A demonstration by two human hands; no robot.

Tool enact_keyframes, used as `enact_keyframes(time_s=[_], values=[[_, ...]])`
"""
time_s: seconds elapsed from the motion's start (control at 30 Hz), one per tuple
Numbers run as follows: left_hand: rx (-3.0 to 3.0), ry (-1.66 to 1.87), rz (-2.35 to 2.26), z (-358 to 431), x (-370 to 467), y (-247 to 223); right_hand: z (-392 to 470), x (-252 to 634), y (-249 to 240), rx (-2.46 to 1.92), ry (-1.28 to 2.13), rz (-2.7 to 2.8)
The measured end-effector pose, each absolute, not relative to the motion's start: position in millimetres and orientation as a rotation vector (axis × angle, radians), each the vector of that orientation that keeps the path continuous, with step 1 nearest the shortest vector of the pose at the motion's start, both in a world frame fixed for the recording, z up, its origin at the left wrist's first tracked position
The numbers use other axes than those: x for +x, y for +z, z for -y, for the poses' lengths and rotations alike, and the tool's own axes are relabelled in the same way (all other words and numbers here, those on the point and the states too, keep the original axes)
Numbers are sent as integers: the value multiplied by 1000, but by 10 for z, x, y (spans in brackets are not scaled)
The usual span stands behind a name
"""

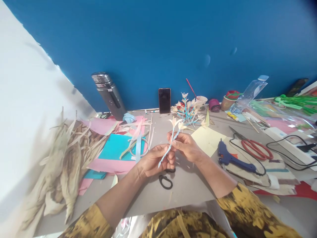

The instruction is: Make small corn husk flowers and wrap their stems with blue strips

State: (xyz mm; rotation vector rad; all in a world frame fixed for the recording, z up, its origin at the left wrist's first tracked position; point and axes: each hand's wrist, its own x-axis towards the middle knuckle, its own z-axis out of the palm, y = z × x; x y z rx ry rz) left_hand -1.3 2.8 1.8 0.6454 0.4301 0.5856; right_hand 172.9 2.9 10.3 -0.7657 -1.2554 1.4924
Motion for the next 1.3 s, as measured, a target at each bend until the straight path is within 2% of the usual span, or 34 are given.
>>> enact_keyframes(time_s=[0.23, 0.37, 0.47, 0.53, 0.67, 0.87, 1.13, 1.23, 1.3], values=[[725, 584, -447, -13, -10, 61, -35, 1763, 109, -737, 1437, 1346], [1021, 741, -748, -11, 17, 110, -53, 1740, 79, -936, 1103, 1437], [1398, 1021, -1068, 7, 45, 135, -65, 1681, 61, -1138, 798, 1493], [1514, 1147, -1152, 10, 50, 141, -69, 1651, 61, -1224, 716, 1475], [1261, 916, -1074, -61, -13, 119, -76, 1663, 77, -1163, 849, 1436], [689, 548, -600, -143, -99, 37, -83, 1748, 74, -920, 1134, 1308], [649, 553, -388, -25, -34, 30, -52, 1752, 109, -835, 1284, 1270], [779, 604, -476, -23, -15, 27, -41, 1720, 121, -908, 1219, 1283], [1041, 705, -706, -23, 13, 12, -40, 1690, 102, -1038, 1063, 1321]])
